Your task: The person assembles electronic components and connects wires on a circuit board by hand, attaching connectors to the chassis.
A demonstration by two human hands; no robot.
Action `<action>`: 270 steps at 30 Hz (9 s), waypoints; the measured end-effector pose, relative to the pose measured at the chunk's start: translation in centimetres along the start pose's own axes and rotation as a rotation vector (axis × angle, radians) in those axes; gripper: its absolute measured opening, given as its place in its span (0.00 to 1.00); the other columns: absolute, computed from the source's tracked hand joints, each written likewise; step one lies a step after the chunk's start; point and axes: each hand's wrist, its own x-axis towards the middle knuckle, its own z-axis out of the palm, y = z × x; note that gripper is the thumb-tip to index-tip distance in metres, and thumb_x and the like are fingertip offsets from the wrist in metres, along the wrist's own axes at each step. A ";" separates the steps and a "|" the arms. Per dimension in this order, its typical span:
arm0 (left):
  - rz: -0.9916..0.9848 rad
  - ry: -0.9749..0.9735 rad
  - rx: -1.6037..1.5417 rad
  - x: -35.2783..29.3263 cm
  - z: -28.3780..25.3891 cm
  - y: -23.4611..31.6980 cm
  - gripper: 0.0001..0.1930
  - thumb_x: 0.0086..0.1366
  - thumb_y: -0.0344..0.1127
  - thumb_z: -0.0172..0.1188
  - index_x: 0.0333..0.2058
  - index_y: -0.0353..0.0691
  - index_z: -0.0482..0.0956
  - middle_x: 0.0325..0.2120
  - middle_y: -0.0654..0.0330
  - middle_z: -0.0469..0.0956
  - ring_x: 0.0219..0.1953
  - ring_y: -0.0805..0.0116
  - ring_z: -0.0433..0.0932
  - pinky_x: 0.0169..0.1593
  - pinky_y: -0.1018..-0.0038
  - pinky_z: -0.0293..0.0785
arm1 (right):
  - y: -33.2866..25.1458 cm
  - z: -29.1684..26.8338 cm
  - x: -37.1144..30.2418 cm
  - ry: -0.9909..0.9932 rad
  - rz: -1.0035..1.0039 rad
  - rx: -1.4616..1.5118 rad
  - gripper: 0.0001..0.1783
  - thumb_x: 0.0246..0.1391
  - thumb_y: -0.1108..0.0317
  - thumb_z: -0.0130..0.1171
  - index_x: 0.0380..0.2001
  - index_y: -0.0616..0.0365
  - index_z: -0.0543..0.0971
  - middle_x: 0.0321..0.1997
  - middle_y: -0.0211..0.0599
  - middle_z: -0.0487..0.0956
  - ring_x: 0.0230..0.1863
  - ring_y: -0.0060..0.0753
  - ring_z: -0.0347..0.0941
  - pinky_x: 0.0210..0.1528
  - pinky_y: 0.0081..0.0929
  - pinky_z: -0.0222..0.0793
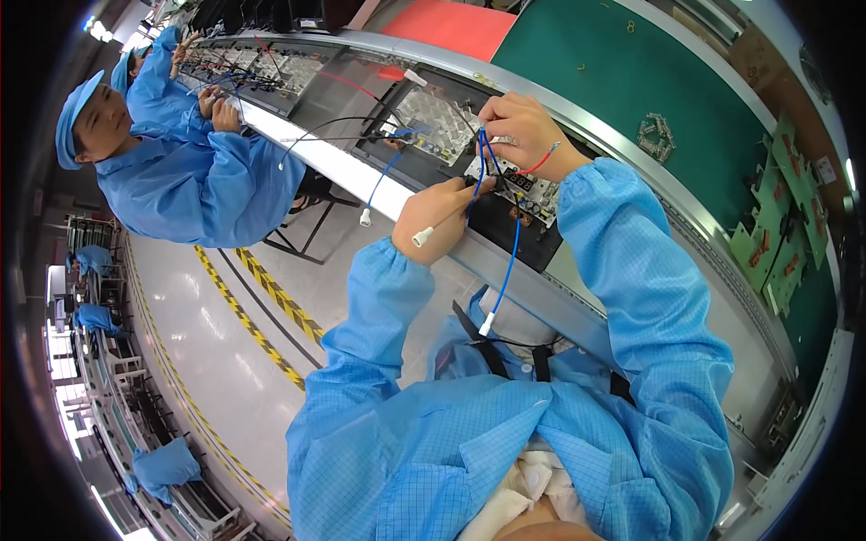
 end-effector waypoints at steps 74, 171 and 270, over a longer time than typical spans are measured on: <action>-0.215 0.398 -1.106 -11.1 10.3 0.2 0.15 0.52 0.17 0.59 0.39 0.35 0.79 0.27 0.57 0.79 0.34 0.70 0.79 0.37 0.79 0.76 | -0.7 -3.9 22.2 -0.380 0.162 0.299 0.07 0.55 0.71 0.50 0.31 0.61 0.76 0.28 0.29 0.78 0.29 0.19 0.72 0.32 0.19 0.68; 0.161 0.535 -0.508 -0.9 8.1 -3.4 0.07 0.57 0.28 0.53 0.31 0.38 0.79 0.24 0.61 0.77 0.25 0.65 0.75 0.31 0.72 0.70 | -7.1 -10.5 -28.3 0.293 0.834 -0.173 0.14 0.58 0.71 0.42 0.22 0.64 0.73 0.16 0.33 0.64 0.17 0.20 0.53 0.20 0.25 0.45; -0.250 0.309 -0.206 -9.2 -2.9 -6.9 0.07 0.54 0.20 0.54 0.33 0.33 0.77 0.31 0.51 0.76 0.36 0.55 0.76 0.38 0.70 0.71 | -5.8 -0.1 -16.8 -0.002 1.398 1.113 0.25 0.58 0.50 0.50 0.13 0.55 0.69 0.09 0.27 0.64 0.12 0.18 0.56 0.16 0.22 0.48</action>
